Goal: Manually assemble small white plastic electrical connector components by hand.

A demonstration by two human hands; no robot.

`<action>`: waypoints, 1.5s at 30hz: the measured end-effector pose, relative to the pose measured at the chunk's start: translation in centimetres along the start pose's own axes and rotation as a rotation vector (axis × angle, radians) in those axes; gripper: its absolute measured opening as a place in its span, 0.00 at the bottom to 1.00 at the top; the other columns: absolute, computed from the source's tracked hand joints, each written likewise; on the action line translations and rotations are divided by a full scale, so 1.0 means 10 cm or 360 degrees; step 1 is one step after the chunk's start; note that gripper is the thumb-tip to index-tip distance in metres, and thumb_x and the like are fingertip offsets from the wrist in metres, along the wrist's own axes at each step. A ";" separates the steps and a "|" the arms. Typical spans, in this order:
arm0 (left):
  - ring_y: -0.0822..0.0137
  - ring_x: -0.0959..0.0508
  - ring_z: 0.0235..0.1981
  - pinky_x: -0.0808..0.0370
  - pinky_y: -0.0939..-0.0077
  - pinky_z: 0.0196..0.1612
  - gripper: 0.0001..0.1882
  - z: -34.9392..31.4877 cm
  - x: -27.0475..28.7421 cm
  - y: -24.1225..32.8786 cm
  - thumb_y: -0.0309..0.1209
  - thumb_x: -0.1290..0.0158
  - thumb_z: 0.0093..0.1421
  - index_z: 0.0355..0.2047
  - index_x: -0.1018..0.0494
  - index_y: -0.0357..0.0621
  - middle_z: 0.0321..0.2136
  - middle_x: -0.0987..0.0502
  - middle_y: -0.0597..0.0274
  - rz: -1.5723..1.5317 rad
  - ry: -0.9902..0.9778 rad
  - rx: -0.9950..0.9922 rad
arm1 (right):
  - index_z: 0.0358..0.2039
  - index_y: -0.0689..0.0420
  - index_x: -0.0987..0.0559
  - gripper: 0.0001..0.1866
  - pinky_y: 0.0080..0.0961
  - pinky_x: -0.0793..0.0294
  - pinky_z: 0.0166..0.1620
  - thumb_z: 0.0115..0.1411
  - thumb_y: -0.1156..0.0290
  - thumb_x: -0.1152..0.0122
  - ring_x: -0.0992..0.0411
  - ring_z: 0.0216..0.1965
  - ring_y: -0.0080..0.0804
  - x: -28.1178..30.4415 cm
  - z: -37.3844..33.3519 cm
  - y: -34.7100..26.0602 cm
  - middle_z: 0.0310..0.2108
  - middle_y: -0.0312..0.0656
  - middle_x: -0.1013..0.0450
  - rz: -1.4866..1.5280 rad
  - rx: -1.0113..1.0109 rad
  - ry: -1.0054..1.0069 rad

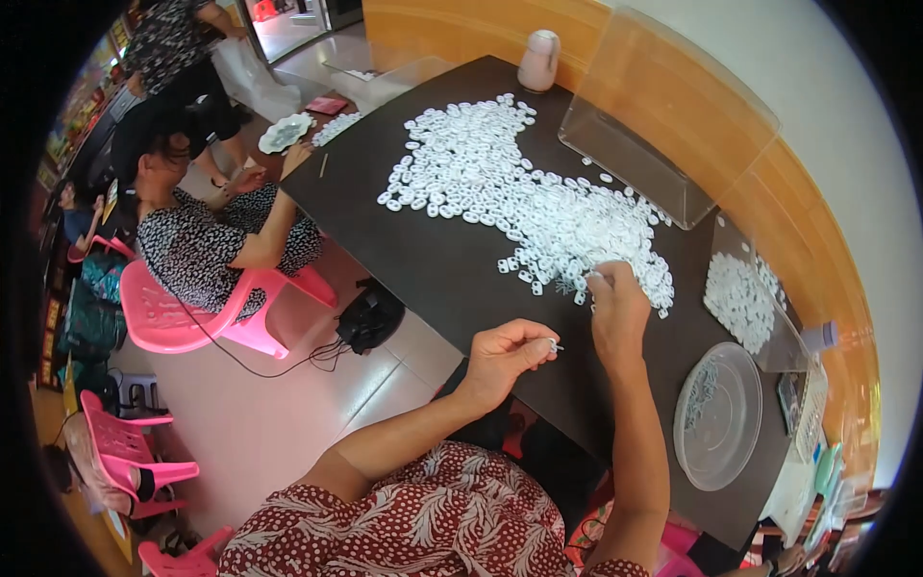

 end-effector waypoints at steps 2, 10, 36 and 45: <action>0.79 0.26 0.29 0.31 0.88 0.31 0.08 -0.02 -0.01 0.00 0.27 0.48 0.60 0.37 0.25 0.36 0.29 0.24 0.66 -0.0011 0.0009 -0.0009 | 0.31 0.64 0.27 0.05 0.19 0.35 0.26 0.55 0.77 0.48 0.34 0.21 0.21 0.06 -0.10 0.00 0.22 0.40 0.28 0.0323 -0.0174 -0.0141; 0.76 0.25 0.26 0.30 0.85 0.28 0.07 0.00 -0.04 0.03 0.26 0.47 0.57 0.34 0.25 0.36 0.26 0.22 0.61 -0.0034 0.0097 0.0105 | 0.39 0.63 0.25 0.11 0.13 0.33 0.30 0.53 0.78 0.46 0.30 0.27 0.19 0.22 -0.39 -0.06 0.28 0.39 0.25 0.0786 -0.0551 -0.0268; 0.74 0.27 0.24 0.33 0.82 0.27 0.07 -0.10 -0.18 0.20 0.23 0.49 0.58 0.35 0.27 0.30 0.26 0.24 0.57 -0.0107 0.0165 0.0134 | 0.37 0.65 0.24 0.09 0.12 0.34 0.28 0.55 0.76 0.43 0.31 0.25 0.18 0.23 -0.81 -0.01 0.26 0.40 0.26 0.1335 -0.0779 -0.0312; 0.75 0.27 0.25 0.33 0.85 0.25 0.08 -0.17 -0.20 0.24 0.21 0.49 0.58 0.38 0.27 0.31 0.28 0.24 0.59 0.0091 0.0192 0.0033 | 0.37 0.65 0.24 0.10 0.13 0.34 0.28 0.54 0.78 0.41 0.31 0.25 0.18 0.21 -0.85 -0.03 0.27 0.40 0.25 0.1343 -0.0704 -0.0248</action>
Point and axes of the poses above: each hand's wrist, its own z-axis towards the middle knuckle, its own x-axis out of the back of the hand, y = z × x, the point moved 3 cm from there along z, towards the middle knuckle
